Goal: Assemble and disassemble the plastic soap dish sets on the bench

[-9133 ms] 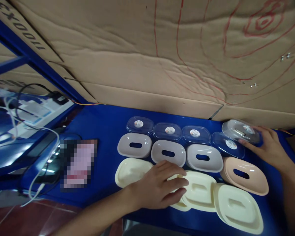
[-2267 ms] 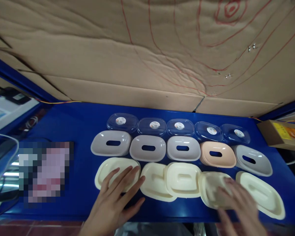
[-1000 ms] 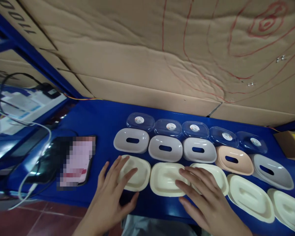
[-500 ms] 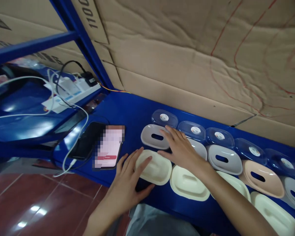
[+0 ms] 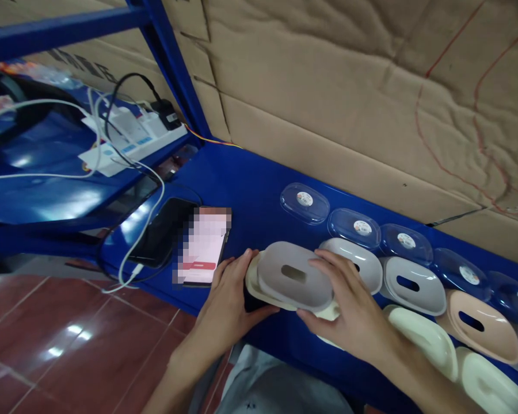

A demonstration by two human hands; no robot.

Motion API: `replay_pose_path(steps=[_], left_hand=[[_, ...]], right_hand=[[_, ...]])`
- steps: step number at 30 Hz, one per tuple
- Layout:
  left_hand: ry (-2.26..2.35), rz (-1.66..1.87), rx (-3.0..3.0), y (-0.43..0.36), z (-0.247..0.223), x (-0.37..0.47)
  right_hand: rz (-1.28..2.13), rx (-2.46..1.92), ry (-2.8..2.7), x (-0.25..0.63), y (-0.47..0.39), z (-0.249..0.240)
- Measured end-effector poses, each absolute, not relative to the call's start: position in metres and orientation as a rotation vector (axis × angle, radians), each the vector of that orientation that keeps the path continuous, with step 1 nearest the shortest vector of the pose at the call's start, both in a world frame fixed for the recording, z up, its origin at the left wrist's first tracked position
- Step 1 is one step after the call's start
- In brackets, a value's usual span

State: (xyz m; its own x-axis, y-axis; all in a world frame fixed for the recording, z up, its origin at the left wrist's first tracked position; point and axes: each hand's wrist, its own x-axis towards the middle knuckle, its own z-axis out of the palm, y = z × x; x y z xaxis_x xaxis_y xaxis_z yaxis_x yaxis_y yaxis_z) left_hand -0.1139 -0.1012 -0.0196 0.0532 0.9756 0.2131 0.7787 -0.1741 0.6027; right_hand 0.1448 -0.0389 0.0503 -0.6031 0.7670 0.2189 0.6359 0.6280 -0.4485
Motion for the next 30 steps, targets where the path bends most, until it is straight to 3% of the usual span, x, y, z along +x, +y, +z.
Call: replay_pose_path(steps=[30], left_hand=[[1.476,0.687,2.155,-0.1,-0.006,-0.126]], right_hand=[[0.44,-0.935,-2.709,0.147,-0.051,0.032]])
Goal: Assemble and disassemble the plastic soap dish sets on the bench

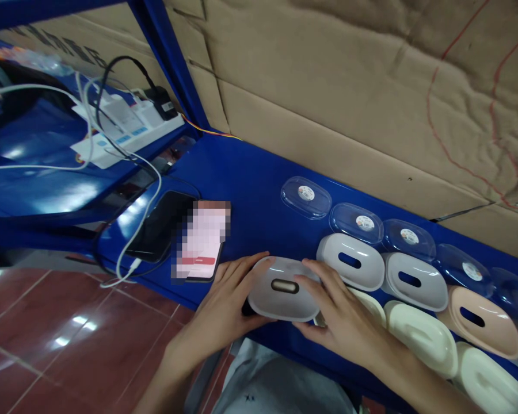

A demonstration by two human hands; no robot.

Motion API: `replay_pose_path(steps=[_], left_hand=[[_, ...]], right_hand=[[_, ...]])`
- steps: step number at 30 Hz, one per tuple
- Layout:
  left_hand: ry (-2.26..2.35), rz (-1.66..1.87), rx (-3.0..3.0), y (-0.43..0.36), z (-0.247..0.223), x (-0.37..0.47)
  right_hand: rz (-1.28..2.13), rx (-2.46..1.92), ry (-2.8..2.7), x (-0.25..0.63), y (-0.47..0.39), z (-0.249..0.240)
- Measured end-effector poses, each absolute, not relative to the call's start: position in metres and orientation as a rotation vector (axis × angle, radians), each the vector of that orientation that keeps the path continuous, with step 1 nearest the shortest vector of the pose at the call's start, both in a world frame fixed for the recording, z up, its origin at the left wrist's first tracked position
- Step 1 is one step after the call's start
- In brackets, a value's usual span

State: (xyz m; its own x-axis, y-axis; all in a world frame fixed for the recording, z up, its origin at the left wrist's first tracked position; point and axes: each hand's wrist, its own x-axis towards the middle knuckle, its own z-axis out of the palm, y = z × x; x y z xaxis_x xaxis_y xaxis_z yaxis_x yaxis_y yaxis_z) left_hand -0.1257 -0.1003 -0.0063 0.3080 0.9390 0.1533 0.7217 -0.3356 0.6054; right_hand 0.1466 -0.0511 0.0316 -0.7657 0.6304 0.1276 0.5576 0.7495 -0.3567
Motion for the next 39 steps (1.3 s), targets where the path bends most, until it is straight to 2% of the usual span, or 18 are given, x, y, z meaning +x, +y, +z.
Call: replay_pose_path(steps=[12,21,31,39], left_hand=[[1.5,0.65,2.191,-0.1,-0.008,-0.125],[1.468,0.751,2.252,-0.104,-0.012,-0.127],[1.507,0.661,2.203,-0.102,-0.01,-0.125],[1.551,0.629,2.142,-0.099,-0.008,-0.121]], right_hand=[[0.245,-0.931,-2.731,0.143,-0.058,0.028],[0.166,-0.908,-2.866,0.152,-0.055,0.025],[0.234,-0.96,-2.878,0.149,-0.049,0.033],[0.464,-0.876,-2.93,0.141,-0.025,0.054]])
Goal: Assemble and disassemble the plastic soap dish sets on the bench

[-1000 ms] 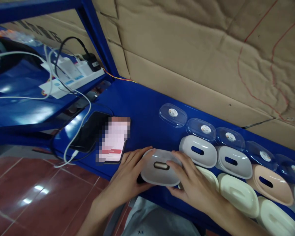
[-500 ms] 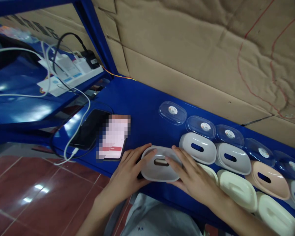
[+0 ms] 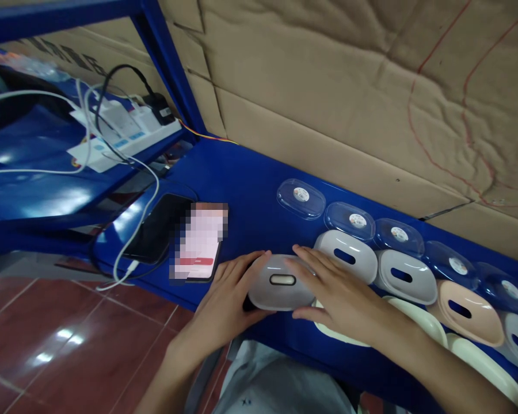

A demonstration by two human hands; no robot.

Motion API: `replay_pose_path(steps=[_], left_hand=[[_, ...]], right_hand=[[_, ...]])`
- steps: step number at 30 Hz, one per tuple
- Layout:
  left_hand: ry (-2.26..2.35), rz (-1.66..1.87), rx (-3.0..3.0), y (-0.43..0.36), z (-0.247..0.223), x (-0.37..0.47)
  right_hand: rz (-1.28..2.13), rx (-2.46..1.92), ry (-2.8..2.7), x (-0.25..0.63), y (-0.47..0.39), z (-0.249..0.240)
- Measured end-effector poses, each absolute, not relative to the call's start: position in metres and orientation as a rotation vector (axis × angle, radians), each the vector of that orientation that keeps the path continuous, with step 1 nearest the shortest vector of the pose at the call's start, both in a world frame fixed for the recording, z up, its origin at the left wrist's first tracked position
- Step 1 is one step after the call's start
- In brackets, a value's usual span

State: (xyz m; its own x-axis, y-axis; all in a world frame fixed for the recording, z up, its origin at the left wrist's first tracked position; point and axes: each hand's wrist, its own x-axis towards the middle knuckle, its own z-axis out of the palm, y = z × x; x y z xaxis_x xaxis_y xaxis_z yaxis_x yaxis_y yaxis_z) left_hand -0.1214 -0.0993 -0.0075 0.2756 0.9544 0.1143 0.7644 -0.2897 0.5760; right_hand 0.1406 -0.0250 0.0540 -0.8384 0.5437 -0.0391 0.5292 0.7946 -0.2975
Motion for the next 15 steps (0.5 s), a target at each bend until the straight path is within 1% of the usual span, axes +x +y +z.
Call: replay_pose_path(steps=[6,9,12,15], left_hand=[[1.57,0.602,2.167,-0.098,-0.008,-0.119],[1.577,0.595,2.178,-0.098,-0.009,-0.12],[1.576,0.6,2.18,-0.098,-0.009,-0.12],[1.573,0.612,2.186,-0.098,-0.009,-0.122]], right_hand=[[0.636,-0.794,-2.918,0.137,0.006,0.071],[0.478,-0.953,-2.832,0.133,0.049,0.077],[0.251,-1.235,-2.751,0.126,0.1,0.069],[0.275,-1.407,-2.715,0.118,0.135,0.051]])
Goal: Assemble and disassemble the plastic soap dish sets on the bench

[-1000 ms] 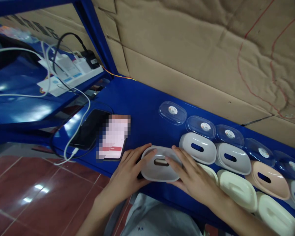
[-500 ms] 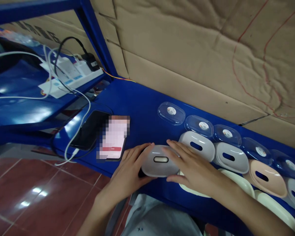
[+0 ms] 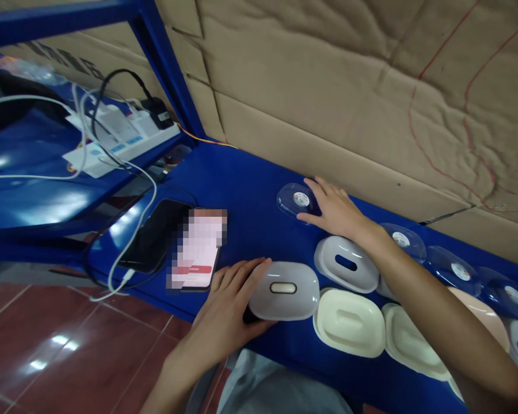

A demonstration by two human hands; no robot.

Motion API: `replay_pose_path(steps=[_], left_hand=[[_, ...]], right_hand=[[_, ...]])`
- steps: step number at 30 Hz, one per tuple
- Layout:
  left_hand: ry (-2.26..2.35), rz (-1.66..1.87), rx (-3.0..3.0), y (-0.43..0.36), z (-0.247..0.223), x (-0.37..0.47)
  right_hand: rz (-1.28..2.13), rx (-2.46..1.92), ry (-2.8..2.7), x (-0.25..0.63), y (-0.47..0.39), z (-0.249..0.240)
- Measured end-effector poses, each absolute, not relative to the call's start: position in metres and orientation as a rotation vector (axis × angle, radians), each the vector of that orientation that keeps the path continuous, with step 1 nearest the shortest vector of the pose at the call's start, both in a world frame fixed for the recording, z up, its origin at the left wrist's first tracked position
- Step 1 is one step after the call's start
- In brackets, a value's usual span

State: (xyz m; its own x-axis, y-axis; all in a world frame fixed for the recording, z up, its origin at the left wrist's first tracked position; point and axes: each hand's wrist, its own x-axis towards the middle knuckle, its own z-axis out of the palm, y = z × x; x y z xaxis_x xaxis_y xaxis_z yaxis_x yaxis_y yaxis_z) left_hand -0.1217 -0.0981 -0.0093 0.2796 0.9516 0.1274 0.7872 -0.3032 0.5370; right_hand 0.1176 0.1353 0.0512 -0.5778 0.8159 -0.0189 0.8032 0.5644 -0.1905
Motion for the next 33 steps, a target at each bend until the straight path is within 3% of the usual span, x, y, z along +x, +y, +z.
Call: replay_pose_path(steps=[9,17,23,33], left_hand=[[1.622,0.595,2.082,-0.1,-0.011,-0.121],[1.611,0.729,2.053,-0.1,-0.016,-0.119],[1.622,0.701,2.033,-0.099,-0.014,-0.119],[1.601,0.679,2.046,-0.097,-0.01,-0.121]], right_hand=[[0.43,-1.251,-2.706,0.102,0.127,0.038],[0.443,-0.978,-2.704,0.122,0.045,0.08],[0.64,-0.8,-2.89,0.131,-0.007,0.075],[0.485,-0.757,-2.924,0.122,-0.023,0.066]])
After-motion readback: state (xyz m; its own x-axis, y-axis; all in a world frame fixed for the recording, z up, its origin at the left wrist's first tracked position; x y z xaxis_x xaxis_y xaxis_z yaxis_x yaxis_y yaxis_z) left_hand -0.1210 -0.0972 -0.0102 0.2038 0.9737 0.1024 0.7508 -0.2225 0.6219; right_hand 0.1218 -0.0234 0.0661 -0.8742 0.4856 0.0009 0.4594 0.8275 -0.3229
